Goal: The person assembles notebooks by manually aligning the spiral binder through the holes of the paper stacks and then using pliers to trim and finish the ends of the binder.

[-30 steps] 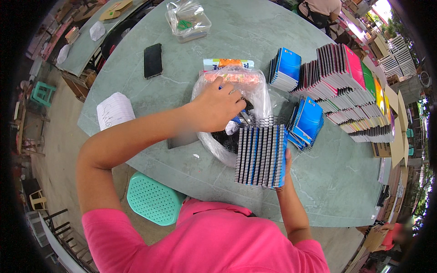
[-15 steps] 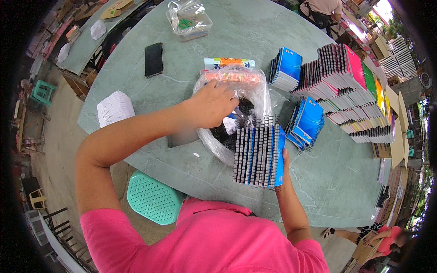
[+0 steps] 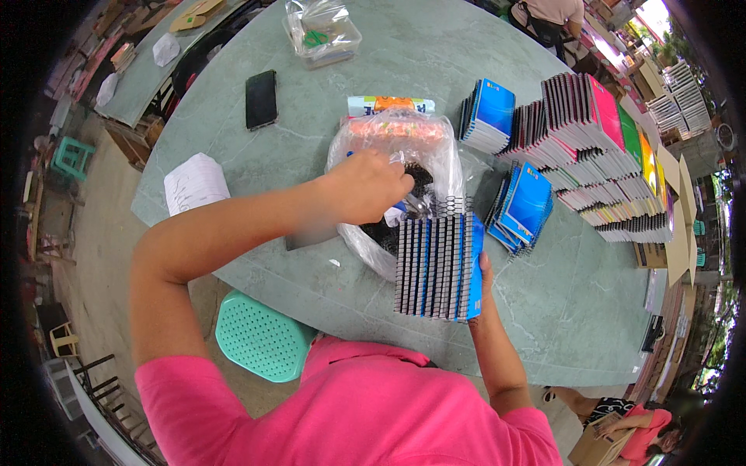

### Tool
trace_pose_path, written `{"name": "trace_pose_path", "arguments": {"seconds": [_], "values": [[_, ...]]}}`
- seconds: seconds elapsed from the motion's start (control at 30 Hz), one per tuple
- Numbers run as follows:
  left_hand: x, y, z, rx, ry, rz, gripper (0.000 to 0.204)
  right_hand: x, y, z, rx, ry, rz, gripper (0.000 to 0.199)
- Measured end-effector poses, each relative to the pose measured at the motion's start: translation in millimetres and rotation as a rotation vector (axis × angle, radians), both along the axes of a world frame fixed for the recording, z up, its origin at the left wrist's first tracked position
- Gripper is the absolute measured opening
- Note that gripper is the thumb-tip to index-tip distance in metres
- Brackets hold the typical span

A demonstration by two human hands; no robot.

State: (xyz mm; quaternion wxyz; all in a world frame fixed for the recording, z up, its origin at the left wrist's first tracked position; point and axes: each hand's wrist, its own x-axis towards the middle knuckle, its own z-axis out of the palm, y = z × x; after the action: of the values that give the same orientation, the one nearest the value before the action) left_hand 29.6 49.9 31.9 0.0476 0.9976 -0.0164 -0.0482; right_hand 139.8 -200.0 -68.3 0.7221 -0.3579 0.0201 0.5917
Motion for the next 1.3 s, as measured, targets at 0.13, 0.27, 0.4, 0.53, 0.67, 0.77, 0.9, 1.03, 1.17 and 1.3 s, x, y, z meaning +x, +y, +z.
{"name": "trace_pose_path", "arguments": {"seconds": [0.13,0.27,0.4,0.53,0.67,0.77,0.9,1.03,1.17,1.3], "values": [[-1.6,7.2,2.1,0.142,-0.239,-0.04,0.021,0.4,-1.0,-0.2,0.006,0.025,-0.027,0.077],[0.0,-5.5,7.9,0.128,-0.327,-0.086,0.02,1.4,-0.4,-1.2,-0.019,-0.031,0.02,0.076],[-0.3,-13.2,11.3,0.109,-0.326,-0.1,0.017,-4.2,3.9,3.5,-0.017,0.025,-0.008,0.077],[0.4,-11.4,6.1,0.02,-0.13,-0.062,0.015,-3.7,2.5,3.4,0.001,0.042,0.021,0.078],[-1.6,-8.3,1.9,0.036,-0.133,-0.013,0.016,-3.5,3.6,3.9,0.005,0.05,0.014,0.077],[-2.8,-3.5,6.5,0.093,-0.275,-0.011,0.018,-2.6,6.5,3.8,0.013,0.05,0.008,0.077],[0.8,-8.1,15.8,0.134,-0.336,-0.038,0.02,-2.5,7.6,5.5,0.013,0.022,0.01,0.077],[2.8,-12.3,14.4,0.091,-0.287,-0.056,0.02,-3.9,7.8,8.0,0.003,0.023,0.031,0.078],[3.6,-12.4,11.6,0.023,-0.178,-0.048,0.018,-4.4,3.6,4.1,-0.008,0.054,0.036,0.078],[1.0,-6.7,5.3,-0.01,-0.135,-0.025,0.016,-2.9,4.3,0.3,-0.059,0.055,0.042,0.076]]}}
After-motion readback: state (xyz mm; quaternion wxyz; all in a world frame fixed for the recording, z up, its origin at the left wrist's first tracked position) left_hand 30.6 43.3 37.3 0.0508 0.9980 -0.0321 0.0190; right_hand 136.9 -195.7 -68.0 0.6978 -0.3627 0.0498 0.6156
